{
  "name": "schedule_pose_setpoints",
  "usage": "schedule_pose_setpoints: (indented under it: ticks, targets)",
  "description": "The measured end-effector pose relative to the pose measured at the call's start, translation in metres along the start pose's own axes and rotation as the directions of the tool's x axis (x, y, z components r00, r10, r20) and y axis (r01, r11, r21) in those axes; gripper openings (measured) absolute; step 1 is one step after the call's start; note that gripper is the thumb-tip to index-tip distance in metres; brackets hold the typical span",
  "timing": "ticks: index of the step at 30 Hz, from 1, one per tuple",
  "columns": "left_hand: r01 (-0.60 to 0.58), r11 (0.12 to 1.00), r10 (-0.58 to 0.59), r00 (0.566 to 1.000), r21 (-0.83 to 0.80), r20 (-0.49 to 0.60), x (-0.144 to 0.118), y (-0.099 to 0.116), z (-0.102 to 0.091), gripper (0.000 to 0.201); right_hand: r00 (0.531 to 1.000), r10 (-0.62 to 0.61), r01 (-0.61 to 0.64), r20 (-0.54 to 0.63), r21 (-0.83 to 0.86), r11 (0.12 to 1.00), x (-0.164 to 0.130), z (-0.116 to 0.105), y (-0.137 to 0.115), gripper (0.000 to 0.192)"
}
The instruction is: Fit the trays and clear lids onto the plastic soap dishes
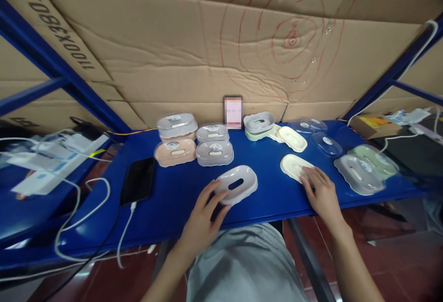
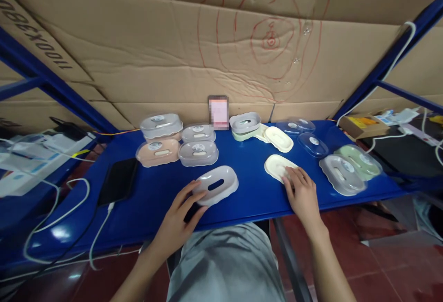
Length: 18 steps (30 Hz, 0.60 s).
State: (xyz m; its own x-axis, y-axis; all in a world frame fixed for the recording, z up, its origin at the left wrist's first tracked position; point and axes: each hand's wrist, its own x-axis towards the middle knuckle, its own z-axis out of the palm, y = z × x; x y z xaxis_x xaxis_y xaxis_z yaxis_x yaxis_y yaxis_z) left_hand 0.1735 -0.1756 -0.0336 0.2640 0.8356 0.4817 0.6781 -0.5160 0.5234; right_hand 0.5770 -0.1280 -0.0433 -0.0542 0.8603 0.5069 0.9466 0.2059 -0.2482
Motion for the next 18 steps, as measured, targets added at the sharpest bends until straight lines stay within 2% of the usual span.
schedule_pose_setpoints:
  ticks: [3,5,11,13,15,17,18]
  targets:
    - [0.068,0.997,-0.069,0.997,-0.038,-0.018,0.001,0.001,-0.004,0.037,0.991,-0.1,0.084,0.087,0.167,0.982,0.0,0.005,-0.012,0.045]
    - [0.095,0.994,-0.096,0.995,-0.049,-0.03,0.002,0.001,-0.007,0.038,0.974,-0.149,0.111,0.17,0.217,0.97,0.004,0.006,-0.025,0.045]
    - [0.072,0.994,-0.072,0.997,-0.082,0.001,0.001,0.002,-0.008,0.041,0.893,-0.263,0.108,0.365,0.394,0.913,0.015,0.005,-0.069,0.054]
    - [0.068,0.994,-0.068,0.998,-0.083,0.01,0.0,0.002,-0.008,0.042,0.883,-0.28,0.082,0.377,0.464,0.882,0.014,0.006,-0.083,0.069]
    - [0.059,0.995,-0.058,0.998,-0.078,0.019,-0.001,0.002,-0.007,0.043,0.904,-0.277,0.078,0.324,0.514,0.854,0.01,0.007,-0.097,0.083]
    - [0.039,0.997,-0.036,0.999,-0.072,0.039,-0.002,0.003,-0.006,0.043,0.915,-0.31,0.126,0.257,0.549,0.827,0.007,0.007,-0.106,0.084]
    - [0.025,0.997,-0.022,0.998,-0.067,0.052,-0.002,0.003,-0.006,0.042,0.905,-0.348,0.161,0.245,0.56,0.813,0.007,0.007,-0.11,0.081]
